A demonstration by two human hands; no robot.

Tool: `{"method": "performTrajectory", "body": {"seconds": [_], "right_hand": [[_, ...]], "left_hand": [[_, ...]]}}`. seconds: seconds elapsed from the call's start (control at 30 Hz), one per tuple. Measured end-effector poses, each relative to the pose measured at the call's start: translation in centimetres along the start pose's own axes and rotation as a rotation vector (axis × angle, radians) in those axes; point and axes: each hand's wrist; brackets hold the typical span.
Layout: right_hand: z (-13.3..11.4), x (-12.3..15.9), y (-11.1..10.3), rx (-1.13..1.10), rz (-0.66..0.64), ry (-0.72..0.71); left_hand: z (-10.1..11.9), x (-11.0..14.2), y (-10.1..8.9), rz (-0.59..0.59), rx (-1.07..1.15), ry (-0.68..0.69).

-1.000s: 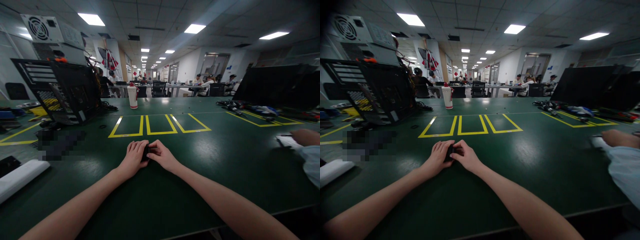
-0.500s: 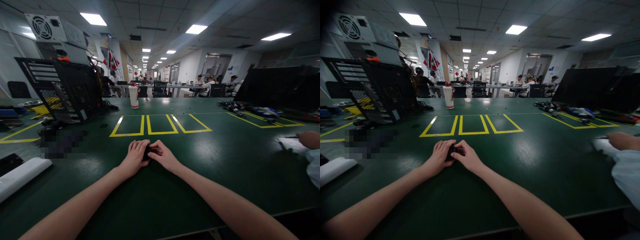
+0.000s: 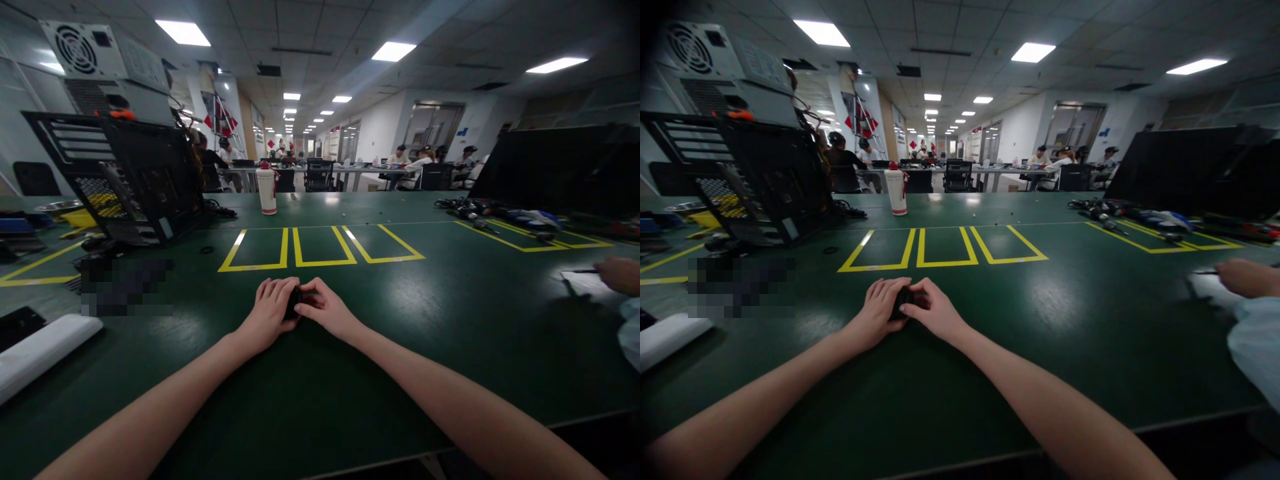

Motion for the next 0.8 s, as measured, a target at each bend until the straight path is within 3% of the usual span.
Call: {"method": "performTrajectory", "body": {"seconds": [0.27,0.53,0.8], "right_hand": [[0.25,-0.35,-0.08,0.01,0.055,0.054],[-0.47,0.38,-0.1,0.034,-0.022,0.016],[0.05,-0.41,0.15,0.026,0.088,0.031]], "left_hand": [[0.02,-0.06,0.16,0.002,-0.006,-0.003],[0.03,-0.06,0.0,-0.004,0.016,-0.004],[0.0,-0.07,0.18,0.007,-0.019,0.001]]}}
Point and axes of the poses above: each hand's wrist, its own x-axis away from the middle knuckle, its own y-axis out of the palm, z = x × y, and after that the axes turned 9 degrees about y, right-handed
